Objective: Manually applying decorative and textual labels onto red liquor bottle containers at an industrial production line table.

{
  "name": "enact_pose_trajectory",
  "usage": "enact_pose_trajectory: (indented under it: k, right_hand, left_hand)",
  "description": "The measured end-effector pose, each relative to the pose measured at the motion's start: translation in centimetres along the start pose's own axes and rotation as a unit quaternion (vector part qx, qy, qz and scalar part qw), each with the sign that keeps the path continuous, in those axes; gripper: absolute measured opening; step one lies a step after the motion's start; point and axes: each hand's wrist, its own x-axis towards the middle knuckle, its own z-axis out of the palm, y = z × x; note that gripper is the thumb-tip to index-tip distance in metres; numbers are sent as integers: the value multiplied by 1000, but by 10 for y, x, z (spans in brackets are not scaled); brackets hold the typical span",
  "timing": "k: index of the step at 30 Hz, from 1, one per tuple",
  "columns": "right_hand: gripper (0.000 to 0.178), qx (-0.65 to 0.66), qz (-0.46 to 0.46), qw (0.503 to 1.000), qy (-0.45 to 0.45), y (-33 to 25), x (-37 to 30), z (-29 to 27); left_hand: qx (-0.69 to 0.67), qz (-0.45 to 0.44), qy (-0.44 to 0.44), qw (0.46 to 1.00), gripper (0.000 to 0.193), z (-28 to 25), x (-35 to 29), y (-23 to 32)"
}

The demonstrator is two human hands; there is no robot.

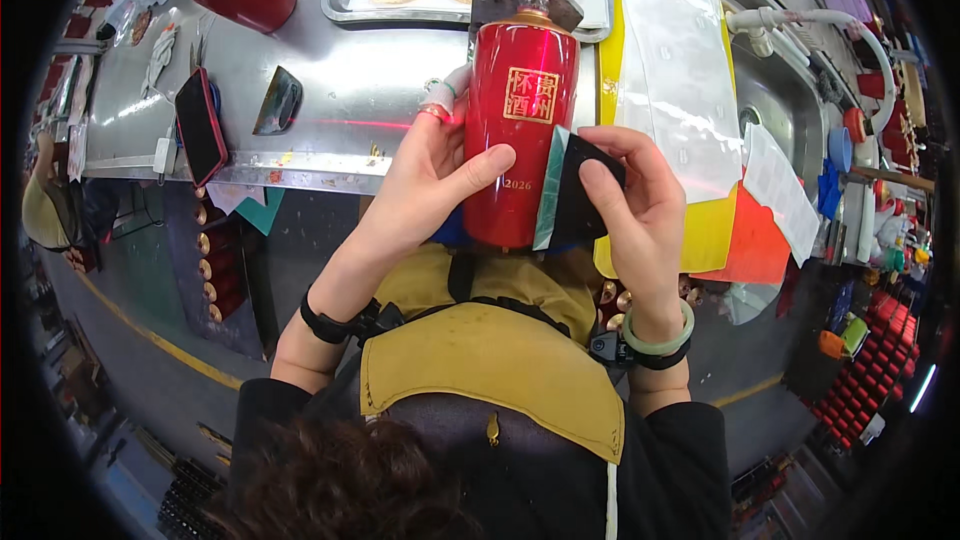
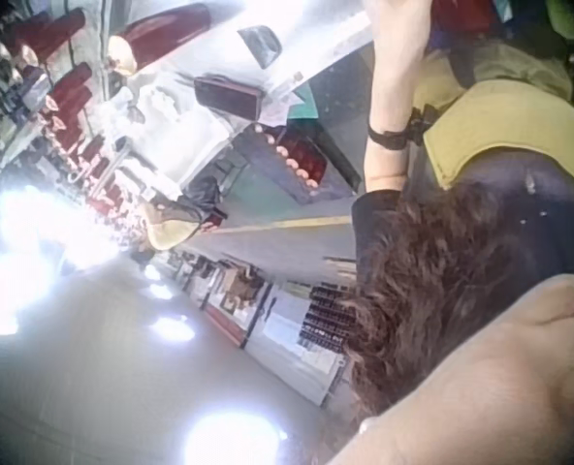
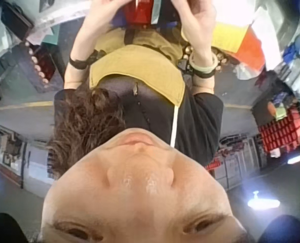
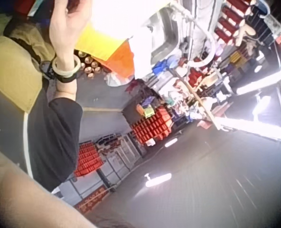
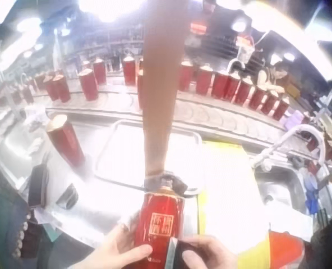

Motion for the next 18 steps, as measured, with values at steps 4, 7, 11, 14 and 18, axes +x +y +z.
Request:
enact_pose_trajectory:
  k: [4,7,11,14,18]
  right_hand:
    - [25,-49,-6,999,-10,6,-14,5]
    - [23,-74,-19,997,-14,9,-23,7]
    - [22,-105,4,994,-8,10,-33,12]
    - [22,-99,-6,995,-3,13,-35,12]
    - [22,-102,-4,995,-1,13,-36,13]
  left_hand:
    - [0,-7,13,1000,80,-1,-2,-2]
    - [-2,5,5,1000,77,2,-1,-3]
    - [9,16,-1,1000,77,1,-1,-6]
    - [13,15,4,1000,75,3,-1,-5]
    - [23,10,-3,1000,78,-1,0,-8]
